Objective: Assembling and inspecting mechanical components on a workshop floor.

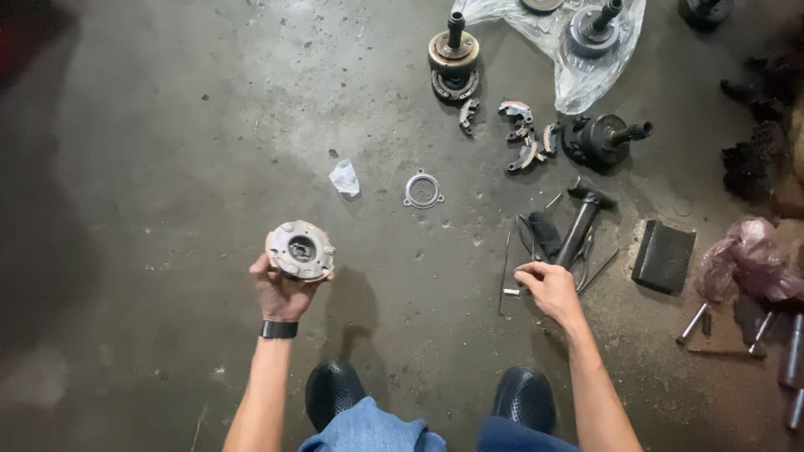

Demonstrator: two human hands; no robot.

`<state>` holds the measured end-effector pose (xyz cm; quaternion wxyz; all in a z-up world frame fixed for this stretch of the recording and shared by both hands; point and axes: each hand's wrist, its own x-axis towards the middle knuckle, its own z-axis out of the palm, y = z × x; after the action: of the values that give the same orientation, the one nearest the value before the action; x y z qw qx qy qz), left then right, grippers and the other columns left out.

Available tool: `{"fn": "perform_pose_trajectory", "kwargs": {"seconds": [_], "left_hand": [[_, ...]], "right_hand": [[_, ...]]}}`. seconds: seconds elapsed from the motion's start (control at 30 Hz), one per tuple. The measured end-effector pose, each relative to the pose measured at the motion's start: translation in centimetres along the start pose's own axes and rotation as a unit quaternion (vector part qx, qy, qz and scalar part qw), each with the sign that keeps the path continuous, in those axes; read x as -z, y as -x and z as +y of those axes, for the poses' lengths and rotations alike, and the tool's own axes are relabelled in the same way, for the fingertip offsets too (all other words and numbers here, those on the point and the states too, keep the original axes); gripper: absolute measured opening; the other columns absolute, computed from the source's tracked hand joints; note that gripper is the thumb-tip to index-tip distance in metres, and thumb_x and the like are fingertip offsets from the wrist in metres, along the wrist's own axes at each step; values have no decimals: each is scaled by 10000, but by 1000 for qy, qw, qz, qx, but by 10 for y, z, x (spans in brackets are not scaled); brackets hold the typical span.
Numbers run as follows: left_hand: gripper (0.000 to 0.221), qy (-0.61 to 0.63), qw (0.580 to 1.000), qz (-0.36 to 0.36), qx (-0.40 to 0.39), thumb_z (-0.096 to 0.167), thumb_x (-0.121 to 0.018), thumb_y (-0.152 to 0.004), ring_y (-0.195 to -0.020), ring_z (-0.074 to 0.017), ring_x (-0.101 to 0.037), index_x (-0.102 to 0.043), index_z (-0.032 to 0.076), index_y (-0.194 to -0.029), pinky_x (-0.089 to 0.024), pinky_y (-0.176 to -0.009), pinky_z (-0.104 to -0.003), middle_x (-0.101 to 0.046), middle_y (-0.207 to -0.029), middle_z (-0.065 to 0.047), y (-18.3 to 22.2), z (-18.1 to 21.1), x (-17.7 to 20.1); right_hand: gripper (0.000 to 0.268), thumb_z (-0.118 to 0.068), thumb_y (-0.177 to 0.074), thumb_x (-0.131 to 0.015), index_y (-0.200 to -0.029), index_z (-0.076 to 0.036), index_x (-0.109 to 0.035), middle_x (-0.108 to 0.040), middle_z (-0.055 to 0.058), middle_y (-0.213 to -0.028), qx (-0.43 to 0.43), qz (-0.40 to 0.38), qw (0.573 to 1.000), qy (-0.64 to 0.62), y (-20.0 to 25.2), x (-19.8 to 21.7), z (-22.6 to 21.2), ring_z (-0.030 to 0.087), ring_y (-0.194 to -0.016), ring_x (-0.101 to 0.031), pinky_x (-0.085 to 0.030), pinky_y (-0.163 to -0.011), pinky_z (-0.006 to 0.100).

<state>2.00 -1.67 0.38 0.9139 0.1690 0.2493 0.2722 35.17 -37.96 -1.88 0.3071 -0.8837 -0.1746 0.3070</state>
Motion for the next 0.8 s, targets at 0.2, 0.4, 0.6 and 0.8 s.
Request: {"fn": "perform_pose_trajectory", "kwargs": {"seconds": [0.2, 0.4, 0.6, 0.8], "left_hand": [[761, -60, 998, -27, 6, 504, -657, -831, -1145, -369, -647, -473, 142, -1475, -606, -751, -601, -602, -1339, -178, -14, -38, -2], [764, -31, 996, -29, 78, 506, -670, -852, -1185, -392, -642, -474, 116, -1479, -606, -813, -582, -591, -1375, -167, -21, -56, -3], [715, -62, 995, -29, 75, 491, -679, -861, -1139, -336, -660, -502, 123, -1448, -608, -798, -599, -608, -1323, -152, -26, -71, 10], [705, -68, 992, -14, 104, 494, -670, -882, -1117, -328, -667, -529, 73, -1430, -596, -813, -584, -633, -1290, -168, -25, -76, 17]], "right_hand": [[232, -221, -858, -794, -1019, -55, -817, -765, 90, -763, 16, 32, 999, -25, -4, -2, 35, 165, -661, -654, -509, -612, 301], [368, -275, -847, -848, -1033, 29, -758, -746, 96, -856, -42, 148, 985, -73, -5, 14, 45, 143, -704, -665, -537, -620, 301], [375, -272, -855, -717, -1147, -43, -772, -797, 114, -854, -109, 110, 974, -163, -15, -16, 64, 187, -671, -729, -584, -597, 365], [352, -327, -763, -765, -785, 23, -733, -730, 229, -831, 81, 94, 954, 273, -16, -75, 28, 411, -774, -715, -565, -669, 522]]}}
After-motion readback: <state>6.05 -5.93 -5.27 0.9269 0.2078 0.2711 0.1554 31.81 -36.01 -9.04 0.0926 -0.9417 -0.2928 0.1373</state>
